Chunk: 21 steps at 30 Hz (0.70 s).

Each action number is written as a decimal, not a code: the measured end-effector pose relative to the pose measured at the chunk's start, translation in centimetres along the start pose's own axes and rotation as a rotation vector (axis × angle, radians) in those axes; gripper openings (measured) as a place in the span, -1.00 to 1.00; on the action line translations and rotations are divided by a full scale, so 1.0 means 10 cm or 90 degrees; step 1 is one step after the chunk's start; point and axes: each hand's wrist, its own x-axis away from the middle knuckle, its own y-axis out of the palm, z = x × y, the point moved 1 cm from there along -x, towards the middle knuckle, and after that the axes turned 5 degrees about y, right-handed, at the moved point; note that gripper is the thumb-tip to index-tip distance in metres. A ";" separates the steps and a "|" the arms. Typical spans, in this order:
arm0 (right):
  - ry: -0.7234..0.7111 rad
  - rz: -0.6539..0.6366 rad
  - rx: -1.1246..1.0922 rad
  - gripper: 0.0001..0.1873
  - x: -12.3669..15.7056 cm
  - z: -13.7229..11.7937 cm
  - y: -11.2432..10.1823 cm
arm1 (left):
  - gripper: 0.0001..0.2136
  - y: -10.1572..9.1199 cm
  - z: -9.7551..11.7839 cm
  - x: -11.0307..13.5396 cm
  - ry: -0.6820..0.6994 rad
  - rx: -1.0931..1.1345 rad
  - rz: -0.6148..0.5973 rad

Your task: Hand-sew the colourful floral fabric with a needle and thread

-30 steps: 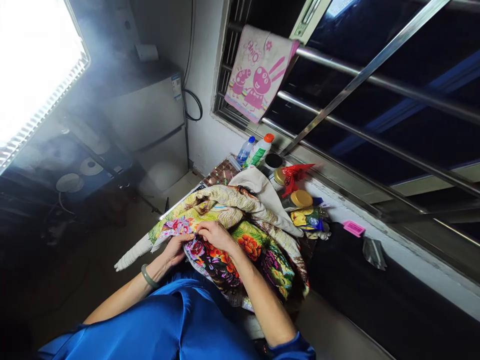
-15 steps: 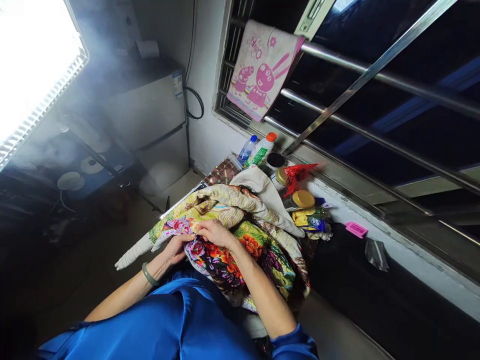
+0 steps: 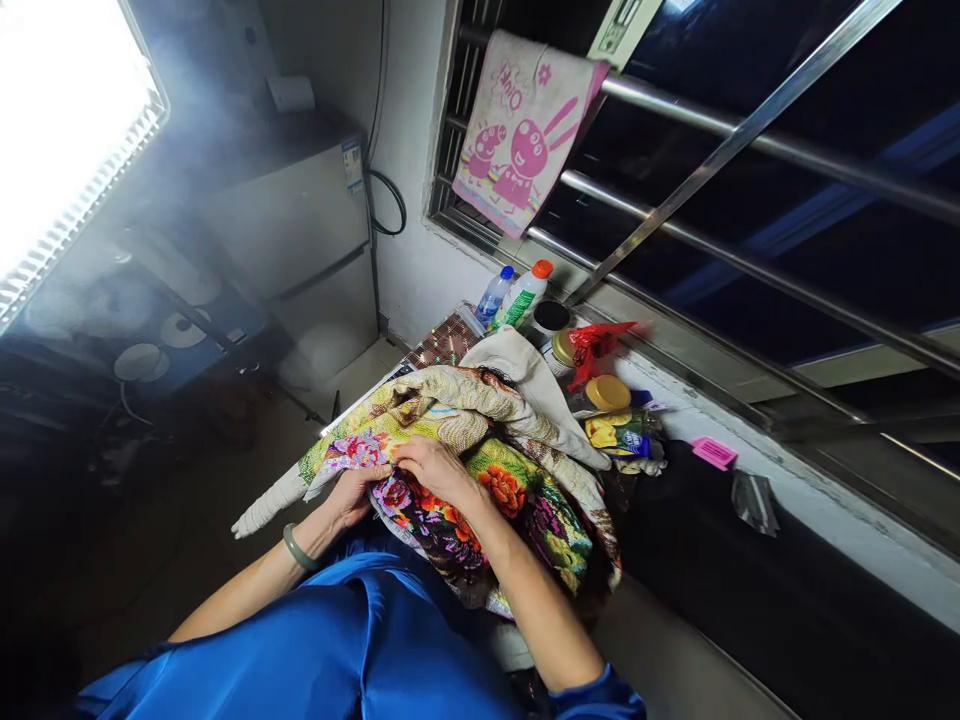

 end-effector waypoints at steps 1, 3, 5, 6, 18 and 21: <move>-0.006 0.008 0.027 -0.74 0.01 0.01 0.00 | -0.64 0.00 0.00 0.00 0.005 -0.002 -0.001; -0.016 0.022 0.065 -0.71 0.03 0.02 0.01 | -0.65 -0.01 -0.01 0.00 0.006 -0.009 -0.003; -0.033 0.039 0.089 -0.69 0.04 0.00 0.05 | -0.66 -0.03 -0.02 -0.02 0.004 -0.013 -0.006; -0.040 0.051 0.106 -0.69 0.05 -0.02 0.07 | -0.67 -0.05 -0.02 -0.02 0.004 -0.015 -0.009; -0.027 0.124 0.326 -0.77 0.07 -0.52 0.24 | -0.79 -0.24 -0.11 -0.15 0.027 -0.068 -0.028; -0.176 0.107 0.255 -0.73 0.04 -0.65 0.29 | -0.74 -0.38 -0.16 -0.15 0.072 -0.117 0.031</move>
